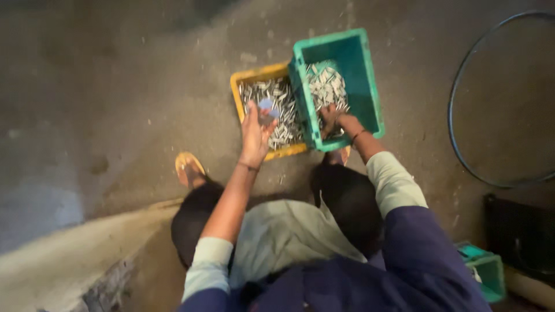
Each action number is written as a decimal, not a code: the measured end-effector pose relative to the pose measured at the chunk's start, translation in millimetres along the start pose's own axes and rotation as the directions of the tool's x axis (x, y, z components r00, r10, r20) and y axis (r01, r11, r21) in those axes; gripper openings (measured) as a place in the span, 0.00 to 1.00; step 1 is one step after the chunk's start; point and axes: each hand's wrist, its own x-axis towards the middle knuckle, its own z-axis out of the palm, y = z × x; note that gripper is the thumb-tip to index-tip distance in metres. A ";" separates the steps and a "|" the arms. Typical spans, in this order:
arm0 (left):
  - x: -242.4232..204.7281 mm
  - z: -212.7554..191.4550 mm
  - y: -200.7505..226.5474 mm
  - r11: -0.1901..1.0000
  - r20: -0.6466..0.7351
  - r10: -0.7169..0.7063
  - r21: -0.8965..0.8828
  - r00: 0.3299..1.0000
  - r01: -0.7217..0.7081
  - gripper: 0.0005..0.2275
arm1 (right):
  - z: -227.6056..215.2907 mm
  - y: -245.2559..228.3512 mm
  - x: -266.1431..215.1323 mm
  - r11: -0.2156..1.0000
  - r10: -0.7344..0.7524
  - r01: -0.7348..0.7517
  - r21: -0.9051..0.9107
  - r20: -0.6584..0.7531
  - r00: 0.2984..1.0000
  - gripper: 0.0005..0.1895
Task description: The person sits on the floor and repeatedly picks small metal parts from a yellow crate, briefly inspects them, and places them into a green crate. The person handles the parts one at a time and finishes by wiping their hands with a blue cloth.
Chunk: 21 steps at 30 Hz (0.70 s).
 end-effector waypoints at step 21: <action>27.2 -19.8 -25.2 0.995 0.025 -0.030 -0.089 0.999 0.032 0.18 | -13.9 -24.5 -24.3 0.998 0.057 -0.048 0.047 -0.208 0.976 0.46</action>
